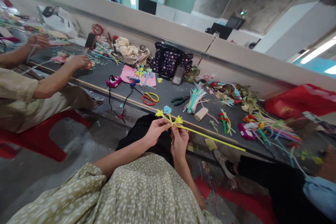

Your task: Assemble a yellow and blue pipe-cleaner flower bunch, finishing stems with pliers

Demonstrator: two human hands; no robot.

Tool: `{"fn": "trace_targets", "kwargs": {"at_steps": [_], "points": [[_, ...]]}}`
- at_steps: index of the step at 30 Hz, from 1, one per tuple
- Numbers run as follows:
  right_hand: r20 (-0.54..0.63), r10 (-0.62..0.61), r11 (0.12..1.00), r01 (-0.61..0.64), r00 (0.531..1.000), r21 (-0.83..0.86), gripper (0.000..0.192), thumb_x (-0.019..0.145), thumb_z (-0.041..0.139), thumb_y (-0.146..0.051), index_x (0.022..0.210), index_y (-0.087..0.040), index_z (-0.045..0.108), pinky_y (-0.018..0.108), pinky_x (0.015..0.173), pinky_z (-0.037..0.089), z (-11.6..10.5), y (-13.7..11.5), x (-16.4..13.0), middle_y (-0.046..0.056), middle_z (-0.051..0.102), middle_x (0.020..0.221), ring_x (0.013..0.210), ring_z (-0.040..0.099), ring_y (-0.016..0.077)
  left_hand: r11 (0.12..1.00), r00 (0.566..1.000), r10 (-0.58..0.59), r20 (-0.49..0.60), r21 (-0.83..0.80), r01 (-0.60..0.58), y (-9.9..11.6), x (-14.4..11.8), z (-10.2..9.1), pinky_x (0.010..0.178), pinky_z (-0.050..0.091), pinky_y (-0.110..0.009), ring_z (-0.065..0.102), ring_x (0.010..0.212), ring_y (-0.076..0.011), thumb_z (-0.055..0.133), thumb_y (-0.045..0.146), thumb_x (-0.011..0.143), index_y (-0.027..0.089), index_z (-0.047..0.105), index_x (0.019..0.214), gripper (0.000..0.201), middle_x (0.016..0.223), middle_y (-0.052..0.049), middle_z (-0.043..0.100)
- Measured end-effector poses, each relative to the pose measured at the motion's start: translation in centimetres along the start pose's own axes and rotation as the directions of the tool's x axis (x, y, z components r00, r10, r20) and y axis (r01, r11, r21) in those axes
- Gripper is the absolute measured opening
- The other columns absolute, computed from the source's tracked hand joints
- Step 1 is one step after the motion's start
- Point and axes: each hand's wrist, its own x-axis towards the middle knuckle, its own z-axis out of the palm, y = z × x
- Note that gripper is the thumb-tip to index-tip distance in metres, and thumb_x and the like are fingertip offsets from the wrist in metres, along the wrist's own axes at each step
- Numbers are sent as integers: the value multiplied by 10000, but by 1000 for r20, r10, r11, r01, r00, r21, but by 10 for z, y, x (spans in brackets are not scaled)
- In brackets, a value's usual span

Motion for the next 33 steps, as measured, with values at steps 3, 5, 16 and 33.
{"fn": "trace_targets", "kwargs": {"at_steps": [3,5,16,33], "points": [[-17,-15,1000,15,1000,-14,257,731,723,-400,797,-168,632,192,442,290,0,1,-1,-10,552,710,504,378,65,1000,1000,-3,-13,1,3,0,-1,1,603,394,-213,489,623,-94,786,308,675,130,703,728,204,692,-19,603],[-24,11,1000,-11,1000,7,261,720,737,-397,800,-169,635,191,430,262,-1,2,-1,-28,538,673,478,350,58,1000,1000,7,-17,8,-7,1,-2,2,606,392,-214,492,624,-92,786,304,675,129,702,729,202,692,-15,609],[-8,-13,998,13,1000,-55,236,764,702,-390,827,-175,628,198,457,317,-4,6,-1,-14,574,723,507,416,76,998,999,19,-34,65,-16,2,-2,4,592,398,-213,497,638,-99,774,341,683,126,700,735,234,706,-19,604],[223,-293,851,359,930,-383,127,845,640,-291,853,-184,709,310,710,490,-21,2,7,40,651,823,760,606,183,998,998,-57,-16,-30,56,-4,3,-7,573,399,-212,493,607,-86,793,296,673,117,716,756,212,734,-38,643]]}}
